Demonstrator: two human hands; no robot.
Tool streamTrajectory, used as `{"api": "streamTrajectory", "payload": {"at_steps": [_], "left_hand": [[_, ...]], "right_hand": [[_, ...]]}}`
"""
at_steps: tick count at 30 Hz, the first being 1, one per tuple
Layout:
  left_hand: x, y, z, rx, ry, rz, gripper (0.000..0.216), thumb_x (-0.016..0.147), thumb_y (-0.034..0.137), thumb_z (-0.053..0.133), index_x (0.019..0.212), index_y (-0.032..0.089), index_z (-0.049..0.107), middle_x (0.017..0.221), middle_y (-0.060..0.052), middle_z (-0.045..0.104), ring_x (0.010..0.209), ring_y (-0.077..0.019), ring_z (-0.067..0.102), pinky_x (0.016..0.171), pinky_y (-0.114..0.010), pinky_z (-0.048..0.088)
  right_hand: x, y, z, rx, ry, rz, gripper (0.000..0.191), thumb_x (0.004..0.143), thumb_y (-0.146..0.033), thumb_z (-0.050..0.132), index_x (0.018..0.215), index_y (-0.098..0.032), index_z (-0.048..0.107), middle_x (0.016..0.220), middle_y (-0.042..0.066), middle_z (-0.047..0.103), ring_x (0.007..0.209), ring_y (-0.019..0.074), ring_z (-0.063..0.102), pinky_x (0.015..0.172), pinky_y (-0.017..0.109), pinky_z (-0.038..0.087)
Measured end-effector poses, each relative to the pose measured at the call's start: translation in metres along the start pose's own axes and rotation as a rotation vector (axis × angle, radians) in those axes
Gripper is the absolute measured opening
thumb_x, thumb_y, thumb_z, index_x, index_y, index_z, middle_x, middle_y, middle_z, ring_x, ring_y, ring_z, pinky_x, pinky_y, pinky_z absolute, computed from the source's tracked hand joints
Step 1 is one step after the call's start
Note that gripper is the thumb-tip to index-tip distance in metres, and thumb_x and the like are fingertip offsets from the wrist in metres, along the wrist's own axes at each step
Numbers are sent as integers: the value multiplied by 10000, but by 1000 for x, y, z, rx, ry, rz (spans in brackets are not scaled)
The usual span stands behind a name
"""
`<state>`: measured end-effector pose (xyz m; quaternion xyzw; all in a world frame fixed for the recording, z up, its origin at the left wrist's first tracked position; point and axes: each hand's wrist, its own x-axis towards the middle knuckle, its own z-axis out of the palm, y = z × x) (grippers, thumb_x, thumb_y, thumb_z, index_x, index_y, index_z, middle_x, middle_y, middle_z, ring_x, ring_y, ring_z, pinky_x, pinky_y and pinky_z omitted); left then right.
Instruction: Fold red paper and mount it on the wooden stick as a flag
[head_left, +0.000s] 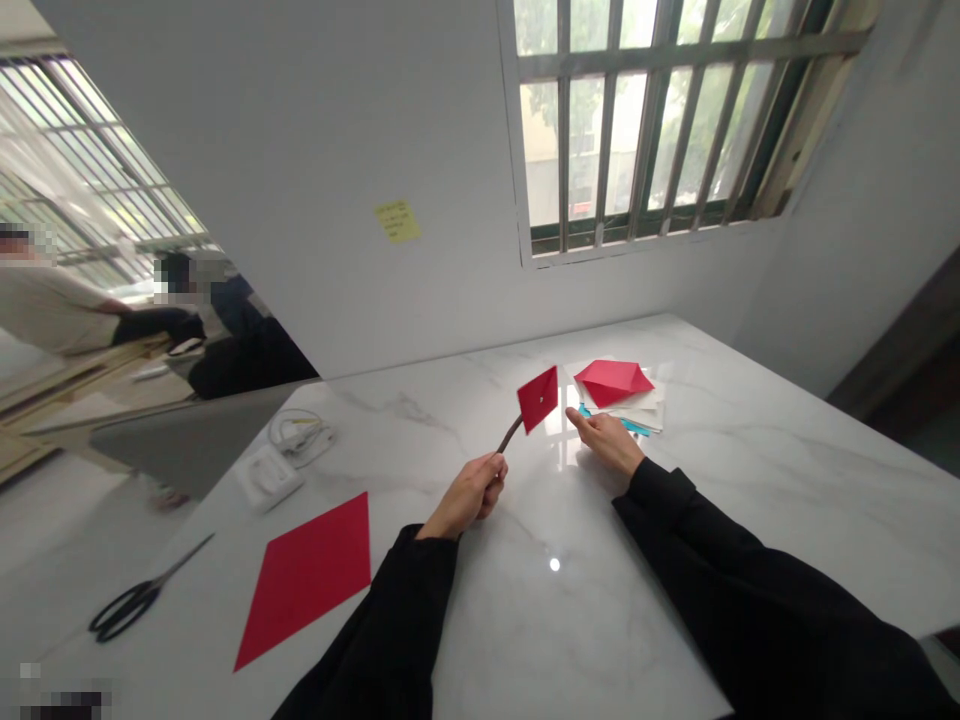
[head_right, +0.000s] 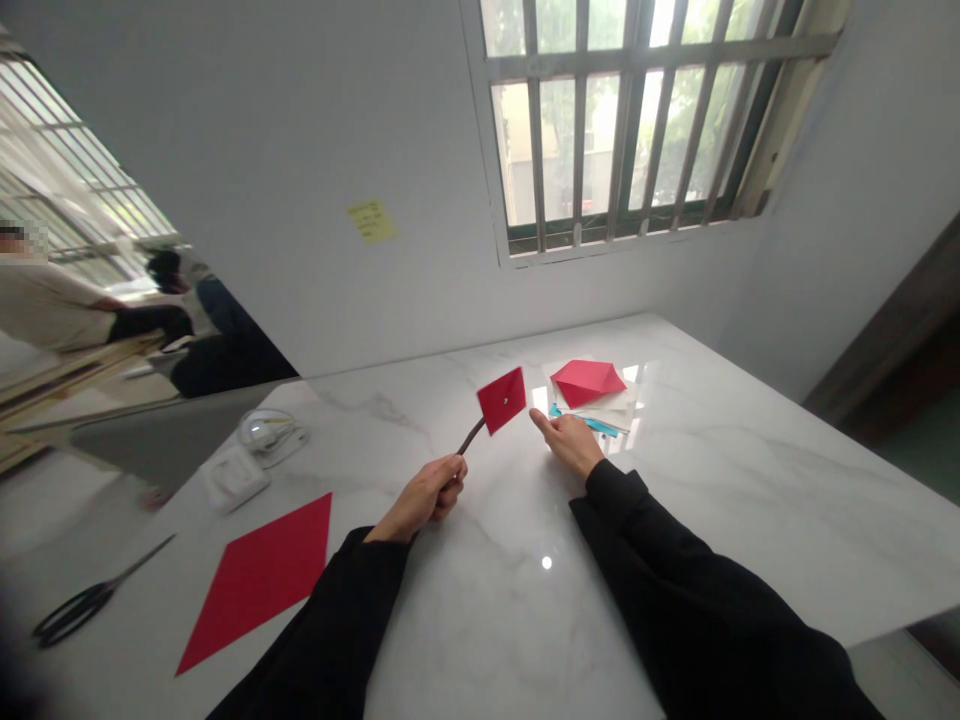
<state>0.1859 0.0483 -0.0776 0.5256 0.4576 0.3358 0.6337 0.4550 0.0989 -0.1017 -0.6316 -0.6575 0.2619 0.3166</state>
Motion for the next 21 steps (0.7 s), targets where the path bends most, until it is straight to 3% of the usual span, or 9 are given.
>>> {"api": "streamTrajectory", "payload": {"at_steps": [5,9,14,18,21], "left_hand": [[0,1,0,-75,29,12,405,834,582,660,795,216,490,472,127,259,386,-45,123,362,-172,92],[-1,8,-4,-326,108,107,250,878,456,591,926,228,498,501,139,194,389,-59,115,385,-168,140],[-2,12,-8,-683,134,161,58,853,250,529,888,208,510,547,94,325,396,-69,251,408,-186,251],[-1,12,-4,-772,168,154,106,866,199,523,956,181,578,629,49,436,478,-85,401,467,-194,352],[-1,14,-2,-782,163,194,228,884,209,566,1107,196,610,668,48,459,499,-82,418,484,-191,366]], "right_hand": [[0,1,3,-23,-38,-35,706,1004,-670,321,500,-203,484,505,20,512,554,162,532,627,291,330],[-3,0,4,-36,-56,-71,645,1014,-589,366,582,-192,634,516,18,548,590,168,561,648,282,339],[-7,-3,6,-62,-82,-114,577,998,-555,423,654,-198,717,538,11,566,598,164,554,635,279,320],[-10,-6,8,-91,-95,-123,544,987,-542,452,672,-203,737,543,9,574,580,156,539,616,279,306],[-11,-6,9,-118,-94,-125,530,988,-530,456,689,-206,749,574,16,611,597,156,555,614,278,305]]}}
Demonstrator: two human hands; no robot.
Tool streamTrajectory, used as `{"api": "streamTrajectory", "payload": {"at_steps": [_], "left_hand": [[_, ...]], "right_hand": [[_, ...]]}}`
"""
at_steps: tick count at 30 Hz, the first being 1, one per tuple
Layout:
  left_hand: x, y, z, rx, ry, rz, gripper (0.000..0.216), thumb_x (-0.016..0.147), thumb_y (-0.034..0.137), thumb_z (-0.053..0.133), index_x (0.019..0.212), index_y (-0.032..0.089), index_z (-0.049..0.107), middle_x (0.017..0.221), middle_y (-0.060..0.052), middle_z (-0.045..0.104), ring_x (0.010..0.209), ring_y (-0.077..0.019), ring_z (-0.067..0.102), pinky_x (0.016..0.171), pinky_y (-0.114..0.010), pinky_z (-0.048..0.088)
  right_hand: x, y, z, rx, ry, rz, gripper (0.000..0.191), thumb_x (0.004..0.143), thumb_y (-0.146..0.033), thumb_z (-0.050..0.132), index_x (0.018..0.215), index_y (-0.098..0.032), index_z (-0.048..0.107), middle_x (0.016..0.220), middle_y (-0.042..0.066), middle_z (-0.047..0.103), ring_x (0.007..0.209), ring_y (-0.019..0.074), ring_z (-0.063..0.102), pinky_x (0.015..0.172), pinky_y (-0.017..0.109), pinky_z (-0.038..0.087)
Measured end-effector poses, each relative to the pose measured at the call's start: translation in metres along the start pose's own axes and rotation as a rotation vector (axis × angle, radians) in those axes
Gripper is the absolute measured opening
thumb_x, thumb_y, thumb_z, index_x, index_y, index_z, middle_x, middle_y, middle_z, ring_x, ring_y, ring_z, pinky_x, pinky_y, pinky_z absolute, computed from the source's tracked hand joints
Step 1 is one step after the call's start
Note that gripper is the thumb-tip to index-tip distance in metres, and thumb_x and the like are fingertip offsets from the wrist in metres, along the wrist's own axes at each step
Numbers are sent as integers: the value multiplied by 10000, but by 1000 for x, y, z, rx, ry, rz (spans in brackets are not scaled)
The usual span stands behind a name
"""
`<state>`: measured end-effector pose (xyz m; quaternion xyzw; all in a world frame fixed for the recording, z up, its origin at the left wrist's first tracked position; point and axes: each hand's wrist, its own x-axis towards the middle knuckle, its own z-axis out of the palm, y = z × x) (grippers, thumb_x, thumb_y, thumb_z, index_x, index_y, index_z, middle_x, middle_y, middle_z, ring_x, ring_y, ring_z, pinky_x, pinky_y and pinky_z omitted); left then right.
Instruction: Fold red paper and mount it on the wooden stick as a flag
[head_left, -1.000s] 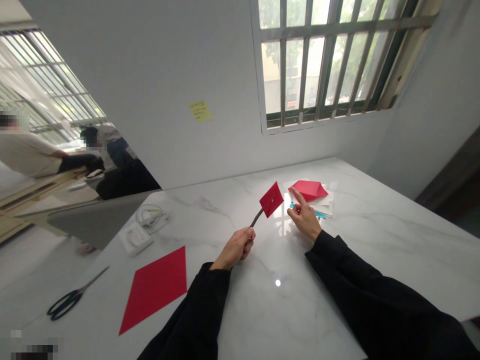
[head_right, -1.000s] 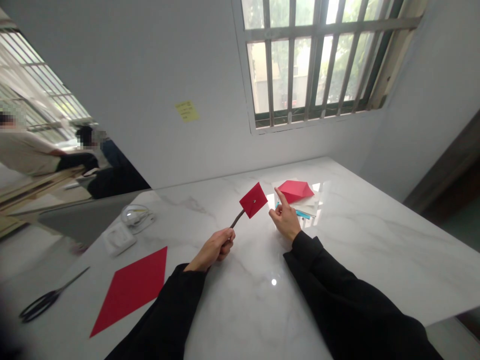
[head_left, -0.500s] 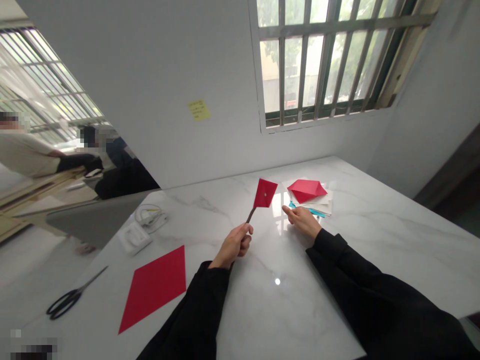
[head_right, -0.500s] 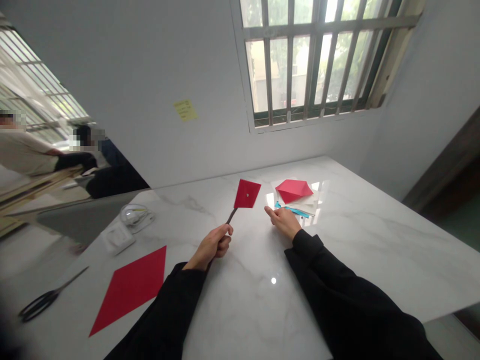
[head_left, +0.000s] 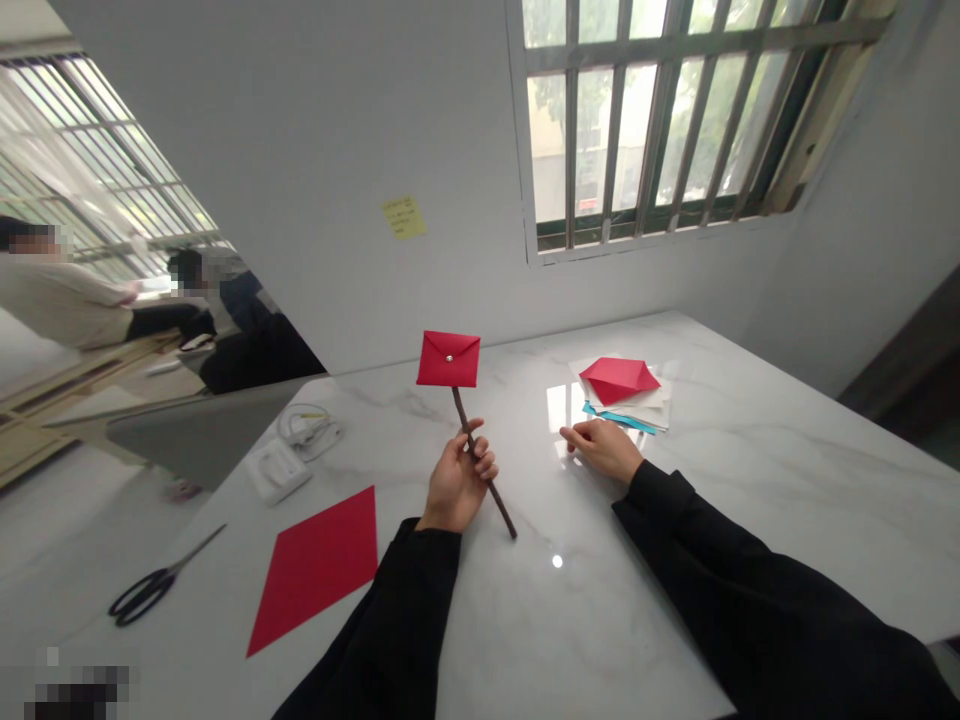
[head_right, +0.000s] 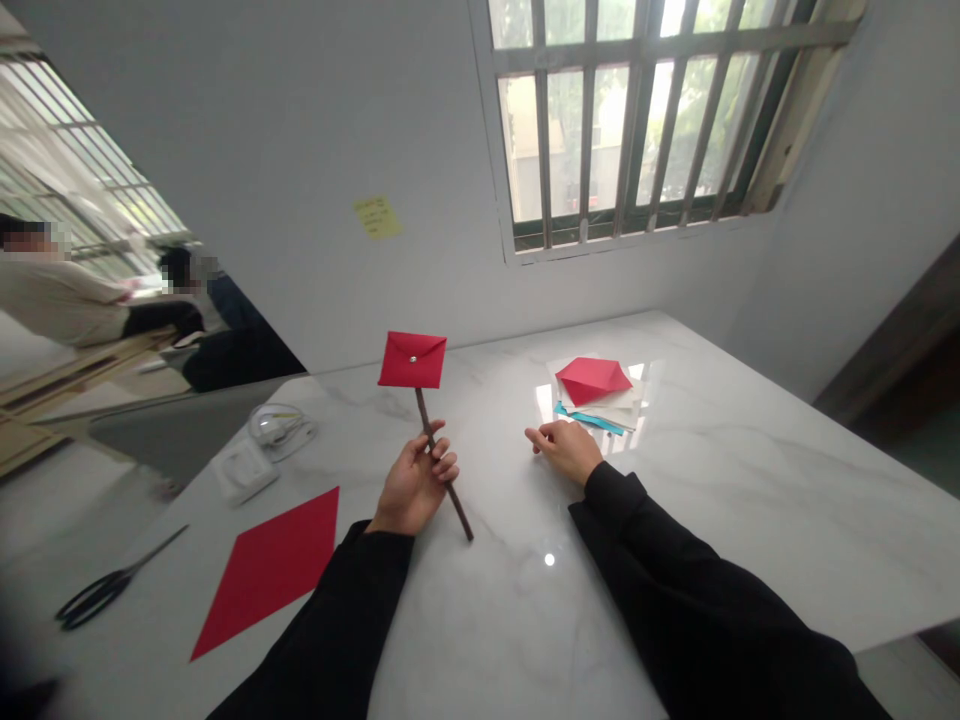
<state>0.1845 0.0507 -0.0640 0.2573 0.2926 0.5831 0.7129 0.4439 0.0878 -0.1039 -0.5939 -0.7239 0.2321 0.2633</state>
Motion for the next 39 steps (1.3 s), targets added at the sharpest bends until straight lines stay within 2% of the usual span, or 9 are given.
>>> {"api": "streamTrajectory", "payload": {"at_steps": [4,6,8,11,16,22,32,35,39], "left_hand": [[-2,9,4,30,-28,102,265,884,261,629,1148,243,617,629,79,406,433,-57,315,430,-169,272],[-5,16,5,72,-21,172,117,871,299,638,944,210,622,576,90,344,400,-51,227,393,-178,194],[-8,22,6,131,1,236,244,851,320,646,699,197,501,527,98,265,390,-51,160,374,-199,140],[-11,27,7,231,75,324,438,818,287,665,577,220,306,492,109,179,393,-52,106,370,-221,110],[-10,30,5,229,134,391,418,820,306,633,576,221,305,490,106,177,402,-61,98,374,-227,114],[-5,28,5,229,109,536,247,806,380,590,672,175,557,582,38,394,496,-83,327,455,-202,302],[-2,13,5,278,80,505,268,842,404,702,758,172,595,618,46,379,527,-86,326,482,-202,309],[0,11,4,337,65,540,310,853,431,699,728,169,592,626,34,403,541,-89,341,498,-206,323],[4,3,-4,462,71,485,469,894,523,666,618,188,489,555,54,317,492,-89,272,463,-216,251]], "right_hand": [[0,1,1,-19,-5,2,521,993,-525,453,724,-207,767,590,22,633,602,156,563,611,277,304],[0,1,1,-31,-8,6,516,991,-527,459,728,-211,770,593,22,636,599,155,558,608,276,301],[-1,0,1,-43,-6,13,505,987,-526,468,727,-215,771,607,24,647,604,155,558,608,275,299],[-1,-1,2,-55,1,21,491,984,-518,485,721,-217,770,628,30,665,616,156,565,607,274,298],[-1,-1,3,-74,0,25,456,980,-500,510,728,-226,774,674,32,695,634,154,579,610,276,298],[-1,-2,5,-99,4,33,417,967,-489,546,743,-218,771,719,38,712,660,154,595,619,274,301],[-2,-3,5,-133,8,31,338,954,-451,575,794,-222,766,736,33,708,681,158,577,608,273,283],[-3,-3,5,-134,6,33,316,948,-440,583,807,-222,764,743,32,711,682,156,579,610,271,283],[-3,-3,5,-131,19,32,306,941,-428,584,794,-220,755,751,29,714,689,155,582,608,269,283]]}}
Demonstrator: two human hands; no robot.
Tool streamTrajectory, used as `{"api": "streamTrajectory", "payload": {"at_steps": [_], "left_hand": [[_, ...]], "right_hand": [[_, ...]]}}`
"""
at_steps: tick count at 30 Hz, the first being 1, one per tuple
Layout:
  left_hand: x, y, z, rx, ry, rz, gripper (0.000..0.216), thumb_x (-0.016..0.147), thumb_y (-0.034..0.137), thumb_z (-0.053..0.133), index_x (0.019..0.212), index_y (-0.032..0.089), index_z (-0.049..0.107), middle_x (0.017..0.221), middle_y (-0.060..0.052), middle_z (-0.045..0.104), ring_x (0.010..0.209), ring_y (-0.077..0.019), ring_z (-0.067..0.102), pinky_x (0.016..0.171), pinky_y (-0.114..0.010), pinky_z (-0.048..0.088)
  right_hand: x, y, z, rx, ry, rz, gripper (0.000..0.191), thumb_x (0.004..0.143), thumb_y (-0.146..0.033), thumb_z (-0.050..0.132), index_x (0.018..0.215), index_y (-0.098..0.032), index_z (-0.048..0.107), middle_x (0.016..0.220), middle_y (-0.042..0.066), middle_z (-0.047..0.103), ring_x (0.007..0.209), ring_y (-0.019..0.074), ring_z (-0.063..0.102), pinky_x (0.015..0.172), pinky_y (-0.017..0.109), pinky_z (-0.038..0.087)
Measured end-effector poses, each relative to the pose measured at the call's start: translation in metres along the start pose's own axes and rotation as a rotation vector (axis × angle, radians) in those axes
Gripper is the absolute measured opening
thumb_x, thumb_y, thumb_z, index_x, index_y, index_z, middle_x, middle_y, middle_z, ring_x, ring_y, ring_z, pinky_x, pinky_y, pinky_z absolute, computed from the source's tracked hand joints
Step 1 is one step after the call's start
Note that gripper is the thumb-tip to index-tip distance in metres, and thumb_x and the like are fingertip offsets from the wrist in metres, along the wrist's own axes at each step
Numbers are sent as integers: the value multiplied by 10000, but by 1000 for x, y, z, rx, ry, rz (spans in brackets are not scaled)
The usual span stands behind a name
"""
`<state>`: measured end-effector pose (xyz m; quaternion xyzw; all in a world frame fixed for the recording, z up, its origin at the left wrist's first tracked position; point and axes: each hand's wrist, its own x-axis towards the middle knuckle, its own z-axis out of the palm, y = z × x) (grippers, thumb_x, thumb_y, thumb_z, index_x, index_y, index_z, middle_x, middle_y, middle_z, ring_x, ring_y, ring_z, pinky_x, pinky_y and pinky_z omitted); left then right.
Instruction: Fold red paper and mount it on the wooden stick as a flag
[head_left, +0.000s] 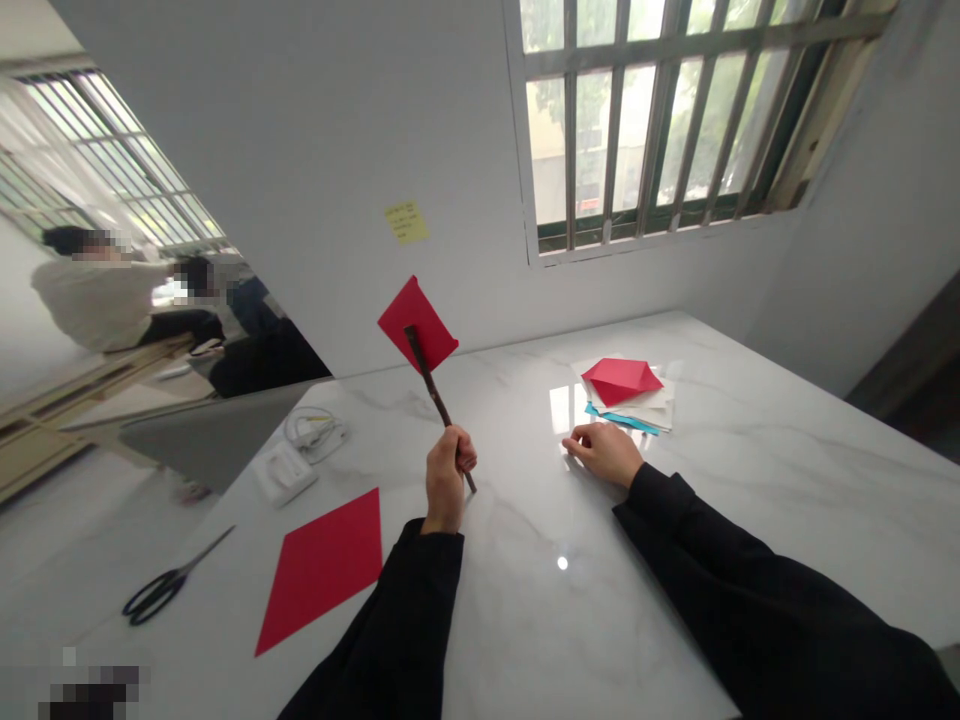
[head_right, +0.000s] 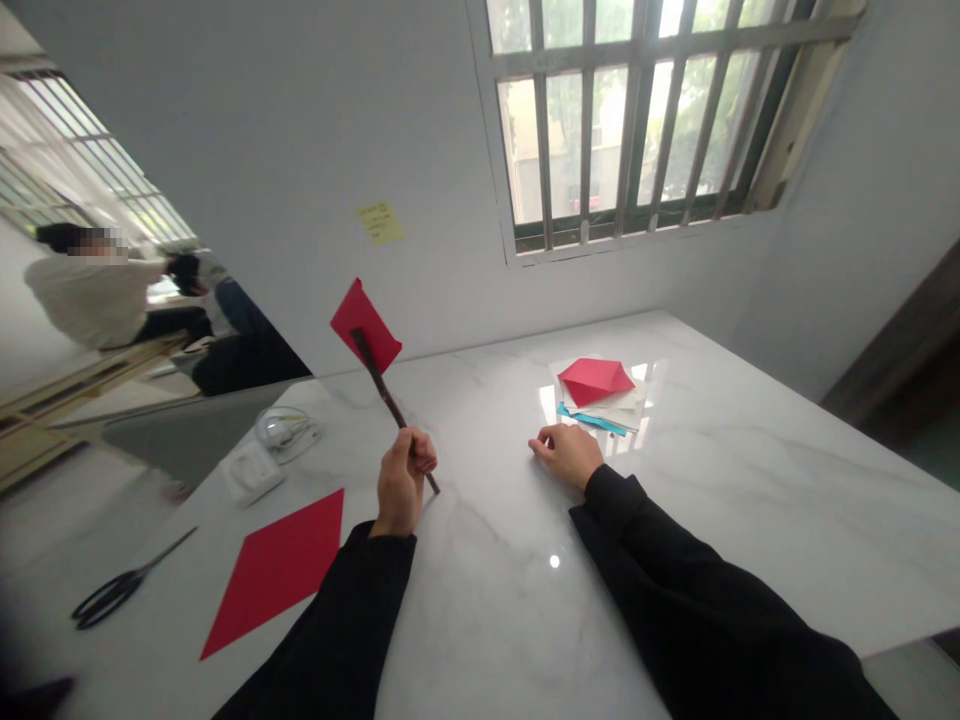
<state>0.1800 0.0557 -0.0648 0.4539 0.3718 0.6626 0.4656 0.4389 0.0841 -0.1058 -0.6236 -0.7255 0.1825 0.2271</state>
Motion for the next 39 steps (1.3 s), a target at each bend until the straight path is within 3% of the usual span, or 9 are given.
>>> {"api": "streamTrajectory", "payload": {"at_steps": [7,15,21,25,31,34,39], "left_hand": [[-11,-30,-2,136,17,-91,582,872,419,744,472,191,388,442,52,312,453,-81,231,455,-255,174],[-9,-29,8,-38,-40,-112,484,893,580,612,631,190,495,613,37,333,548,-108,310,517,-230,320],[-11,-29,8,-14,-37,-125,429,792,315,738,559,199,397,593,42,327,563,-105,319,534,-228,328],[-12,-35,2,70,37,-109,509,804,280,722,473,209,342,493,48,282,511,-102,294,490,-239,285],[-11,-36,-3,140,83,-128,498,797,294,781,480,196,409,469,50,316,465,-84,251,444,-252,194],[-11,-34,1,84,49,-127,494,803,328,781,525,201,393,527,55,299,499,-91,270,471,-235,248],[-8,-30,8,-64,14,-95,431,886,448,605,602,208,388,605,43,296,549,-111,298,528,-232,331]], "right_hand": [[0,-1,0,-1,-1,-11,295,939,-414,588,795,-221,759,752,30,720,704,162,594,618,271,294],[-1,-3,-1,-2,-7,-20,280,940,-408,597,804,-231,766,749,28,721,709,165,598,618,273,291],[-1,-3,-1,-1,-16,-15,278,939,-412,595,804,-233,760,740,25,718,699,162,593,619,271,286],[-1,-3,-1,-3,-20,-21,285,940,-417,589,809,-231,761,750,26,718,691,158,581,607,276,272],[-1,-2,-2,-7,-25,-27,286,944,-414,586,809,-232,760,760,27,722,695,159,582,610,275,272],[-1,-1,-2,-11,-31,-30,282,943,-414,589,810,-234,760,766,29,724,704,161,586,611,275,276],[-1,-2,0,-4,-30,-42,272,936,-409,594,810,-231,756,754,24,723,692,157,584,605,275,273]]}}
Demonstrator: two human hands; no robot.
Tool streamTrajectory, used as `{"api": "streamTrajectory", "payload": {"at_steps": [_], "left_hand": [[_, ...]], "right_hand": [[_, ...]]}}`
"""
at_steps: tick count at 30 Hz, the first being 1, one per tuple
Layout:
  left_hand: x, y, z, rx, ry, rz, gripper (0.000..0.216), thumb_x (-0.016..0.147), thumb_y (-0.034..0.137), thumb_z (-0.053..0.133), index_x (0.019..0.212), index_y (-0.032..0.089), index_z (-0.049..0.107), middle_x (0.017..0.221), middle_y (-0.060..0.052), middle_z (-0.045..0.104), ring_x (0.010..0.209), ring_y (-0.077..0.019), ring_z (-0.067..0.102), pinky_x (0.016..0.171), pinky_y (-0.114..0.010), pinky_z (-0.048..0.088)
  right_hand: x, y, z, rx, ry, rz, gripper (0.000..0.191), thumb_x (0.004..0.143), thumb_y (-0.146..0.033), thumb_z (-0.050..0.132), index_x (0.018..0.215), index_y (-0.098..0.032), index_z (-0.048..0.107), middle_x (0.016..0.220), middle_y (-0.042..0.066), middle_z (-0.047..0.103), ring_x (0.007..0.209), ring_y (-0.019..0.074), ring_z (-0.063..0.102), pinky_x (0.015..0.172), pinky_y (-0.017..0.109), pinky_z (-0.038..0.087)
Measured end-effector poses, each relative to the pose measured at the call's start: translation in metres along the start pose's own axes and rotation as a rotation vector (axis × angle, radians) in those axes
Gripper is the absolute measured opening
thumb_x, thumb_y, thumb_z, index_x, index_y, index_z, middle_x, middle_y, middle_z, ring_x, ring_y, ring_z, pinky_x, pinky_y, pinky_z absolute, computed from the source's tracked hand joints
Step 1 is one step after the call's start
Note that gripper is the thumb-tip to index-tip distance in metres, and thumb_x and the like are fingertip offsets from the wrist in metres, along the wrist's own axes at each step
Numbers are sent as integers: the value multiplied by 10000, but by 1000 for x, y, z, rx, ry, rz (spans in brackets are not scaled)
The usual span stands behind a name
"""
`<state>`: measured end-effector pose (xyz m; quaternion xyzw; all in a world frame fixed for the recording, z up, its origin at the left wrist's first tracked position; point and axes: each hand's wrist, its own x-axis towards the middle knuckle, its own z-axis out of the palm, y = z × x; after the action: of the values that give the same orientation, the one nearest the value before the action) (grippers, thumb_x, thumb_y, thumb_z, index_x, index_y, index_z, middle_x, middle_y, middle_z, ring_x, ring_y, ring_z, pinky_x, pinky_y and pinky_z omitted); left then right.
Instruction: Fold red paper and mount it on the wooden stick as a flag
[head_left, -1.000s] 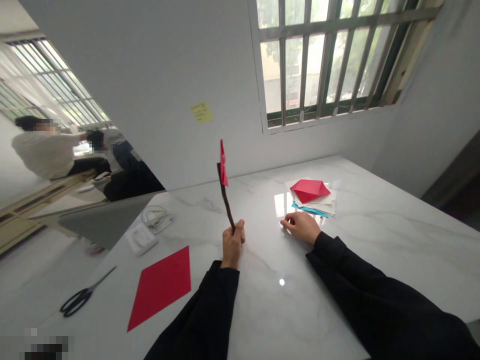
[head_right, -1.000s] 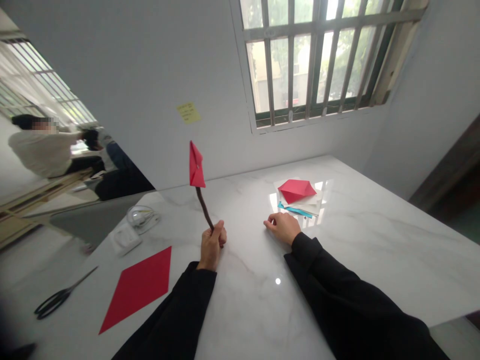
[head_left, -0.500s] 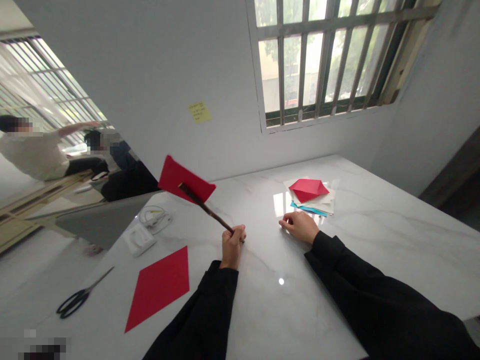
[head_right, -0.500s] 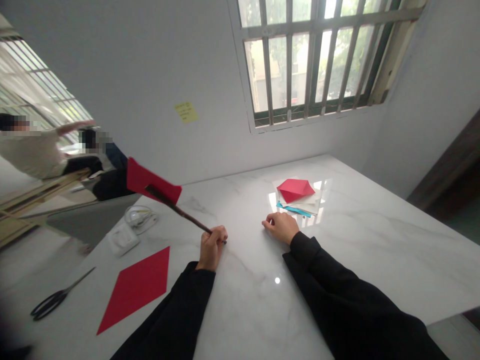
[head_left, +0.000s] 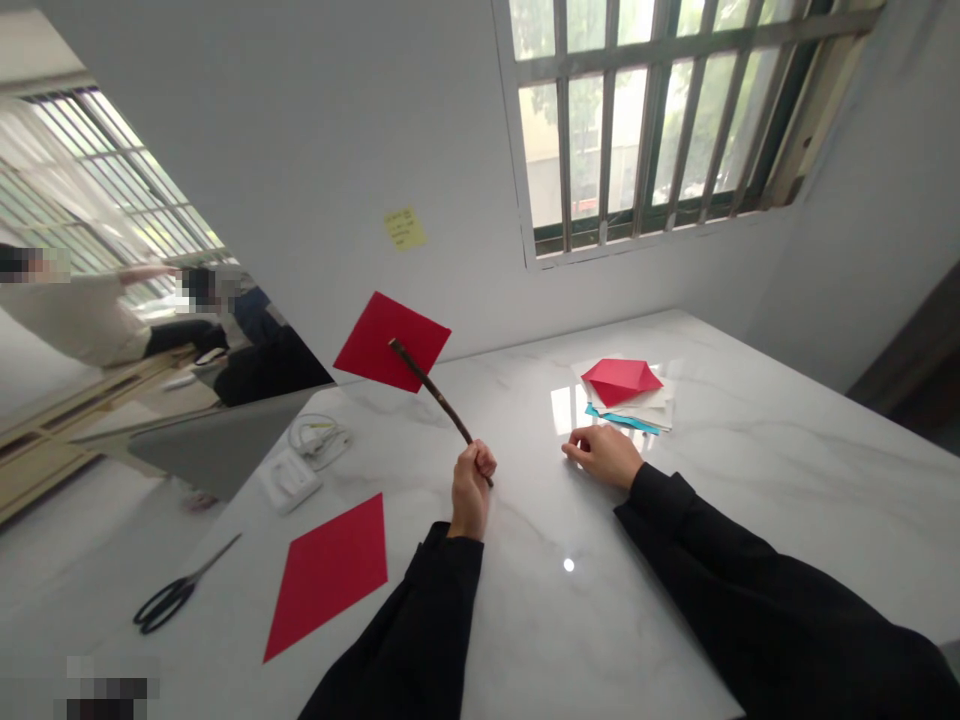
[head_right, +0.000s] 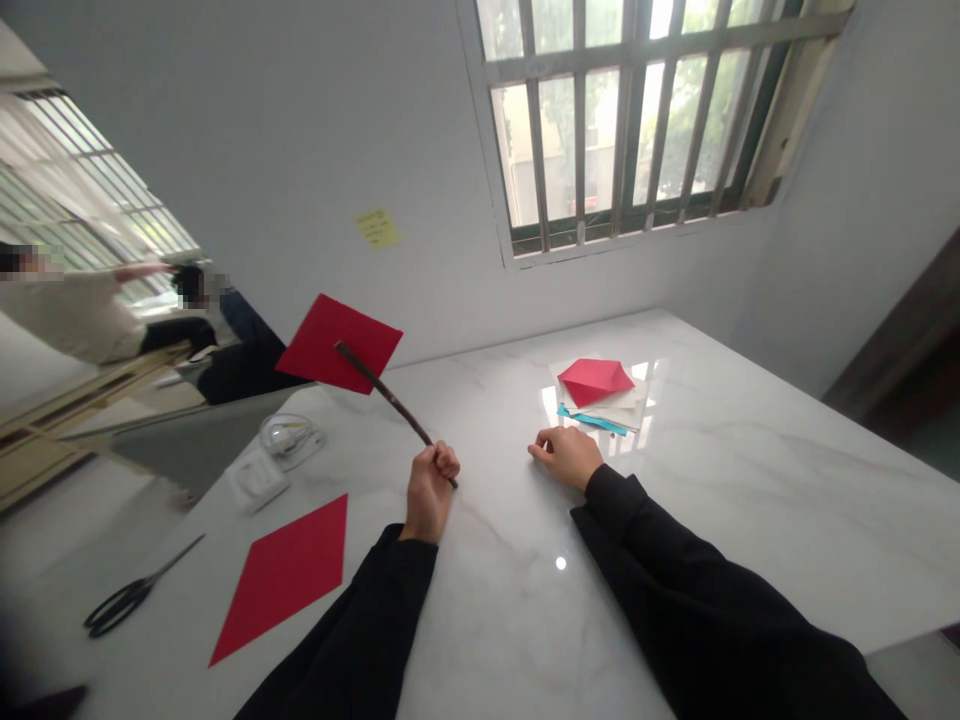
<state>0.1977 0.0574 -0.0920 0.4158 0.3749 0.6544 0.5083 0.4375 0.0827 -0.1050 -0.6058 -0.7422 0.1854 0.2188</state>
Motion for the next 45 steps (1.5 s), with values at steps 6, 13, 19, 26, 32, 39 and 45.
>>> {"api": "streamTrajectory", "payload": {"at_steps": [6,13,19,26,32,39,45], "left_hand": [[-1,-3,1,-71,13,3,258,882,392,610,741,187,542,670,26,423,587,-110,363,569,-224,360],[-9,-12,9,6,-58,-27,212,833,339,770,941,172,696,831,-19,609,752,-125,535,717,-224,446],[-14,-13,11,156,-203,-62,276,843,397,778,991,174,711,911,-33,683,848,-154,633,841,-281,497],[-18,-12,18,96,-195,-167,354,776,392,837,1007,175,679,810,-42,729,975,-248,718,935,-384,538],[-17,-12,18,203,-257,-138,344,832,411,784,1050,160,696,845,-59,761,877,-220,725,888,-358,539],[-15,-1,12,472,-398,-116,307,845,411,751,1018,158,760,940,-72,761,847,-195,669,767,-286,504],[-14,3,9,517,-460,-121,340,878,402,716,1116,162,757,906,-62,741,781,-175,617,732,-284,484]], "right_hand": [[-1,-3,4,90,18,-32,243,932,-384,605,812,-231,750,733,8,720,676,151,600,620,267,324],[-12,-25,25,425,-15,-274,209,862,-333,746,1039,-223,763,881,14,735,710,136,603,701,252,461],[-19,-37,31,499,-64,-298,249,814,-277,804,1045,-194,764,901,35,742,722,151,624,716,274,482],[-22,-43,32,345,-54,-353,100,865,-265,732,802,-189,746,793,21,710,704,149,600,683,266,404],[-22,-44,30,378,-105,-336,103,877,-231,698,805,-185,756,759,17,721,666,143,617,659,252,398],[-22,-40,29,460,-99,-351,136,889,-216,672,865,-188,802,726,19,720,663,151,636,645,240,414],[-21,-37,31,467,-104,-347,150,894,-247,677,852,-189,808,689,5,697,613,127,590,620,237,387]]}}
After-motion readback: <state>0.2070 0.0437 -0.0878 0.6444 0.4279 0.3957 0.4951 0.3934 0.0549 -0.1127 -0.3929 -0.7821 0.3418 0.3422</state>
